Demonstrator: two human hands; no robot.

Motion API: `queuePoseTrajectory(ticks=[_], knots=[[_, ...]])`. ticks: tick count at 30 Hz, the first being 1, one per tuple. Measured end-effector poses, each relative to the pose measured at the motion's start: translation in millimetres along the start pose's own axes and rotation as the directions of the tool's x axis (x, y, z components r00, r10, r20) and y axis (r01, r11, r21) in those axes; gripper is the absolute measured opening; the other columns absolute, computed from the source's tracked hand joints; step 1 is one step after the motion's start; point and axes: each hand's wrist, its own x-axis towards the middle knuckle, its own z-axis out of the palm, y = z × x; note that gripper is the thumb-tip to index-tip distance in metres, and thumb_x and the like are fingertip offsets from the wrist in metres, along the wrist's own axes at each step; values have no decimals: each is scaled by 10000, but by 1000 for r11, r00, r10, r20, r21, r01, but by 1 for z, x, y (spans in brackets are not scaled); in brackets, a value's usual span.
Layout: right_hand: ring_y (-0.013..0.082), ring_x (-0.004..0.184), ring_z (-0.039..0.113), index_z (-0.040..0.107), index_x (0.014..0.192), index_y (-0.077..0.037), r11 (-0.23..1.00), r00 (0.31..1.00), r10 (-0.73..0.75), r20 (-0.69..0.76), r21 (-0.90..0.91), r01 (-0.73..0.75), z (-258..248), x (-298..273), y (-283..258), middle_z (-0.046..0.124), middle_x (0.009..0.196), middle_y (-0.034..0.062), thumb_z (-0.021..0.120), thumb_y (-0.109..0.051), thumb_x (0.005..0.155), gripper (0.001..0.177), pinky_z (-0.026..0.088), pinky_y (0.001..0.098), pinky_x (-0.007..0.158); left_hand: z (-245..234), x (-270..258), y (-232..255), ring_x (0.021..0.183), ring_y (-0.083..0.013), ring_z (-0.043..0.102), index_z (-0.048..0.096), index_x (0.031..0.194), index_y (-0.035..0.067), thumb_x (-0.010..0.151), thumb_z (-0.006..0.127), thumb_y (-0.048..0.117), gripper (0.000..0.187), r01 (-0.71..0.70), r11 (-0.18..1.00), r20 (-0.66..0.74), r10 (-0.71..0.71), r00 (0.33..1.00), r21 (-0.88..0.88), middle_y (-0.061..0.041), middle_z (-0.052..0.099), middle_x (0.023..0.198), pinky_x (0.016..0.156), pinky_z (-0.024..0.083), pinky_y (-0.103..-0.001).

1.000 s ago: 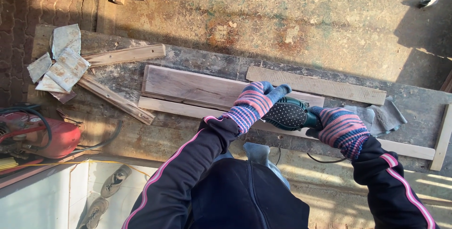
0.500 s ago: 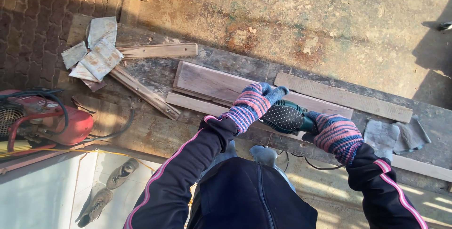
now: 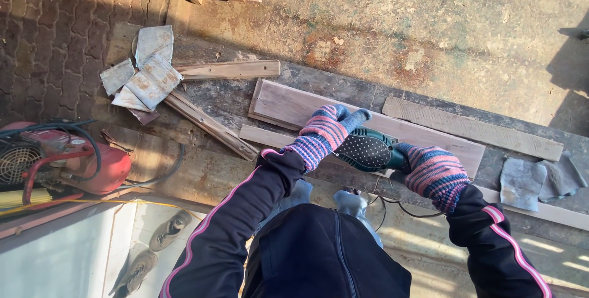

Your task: The person is sanding a wooden board using an electric orbital sander on a workbench.

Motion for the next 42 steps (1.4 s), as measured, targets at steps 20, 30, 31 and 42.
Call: queuePoseTrajectory(ticks=[20, 30, 31, 42], knots=[[346, 852, 721, 721, 1021, -156, 998, 993, -62, -97, 28, 65, 2, 58, -111, 739, 834, 147, 825, -455, 756, 413, 580, 435, 769, -123, 26, -88, 706, -281, 698, 758, 858, 75, 836, 670, 653, 586, -102, 995, -199, 102, 975, 10, -151, 735, 779, 714, 537, -420], [381, 879, 725, 727, 1021, -176, 958, 967, -186, -173, 186, 217, -24, 70, -186, 733, 894, 146, 690, -214, 754, 272, 574, 514, 730, -195, 37, -162, 765, -136, 703, 801, 927, 99, 927, 747, 418, 324, -176, 963, -344, 98, 934, -202, -51, 773, 840, 756, 544, -333], [382, 889, 723, 730, 1046, -194, 943, 958, -232, -168, 204, 264, -29, 71, -191, 734, 910, 145, 696, -203, 735, 314, 576, 519, 732, -204, 39, -167, 820, -144, 721, 800, 960, 86, 961, 750, 403, 321, -164, 934, -363, 40, 931, -318, -54, 777, 874, 829, 551, -315], [371, 909, 736, 741, 1049, -171, 889, 916, -308, -257, 265, 373, -21, 59, -165, 746, 923, 138, 693, -167, 753, 299, 587, 503, 728, -236, 206, -293, 866, -156, 703, 713, 993, 69, 991, 688, 275, 208, -168, 880, -24, 176, 984, -445, -82, 733, 977, 869, 557, -335]])
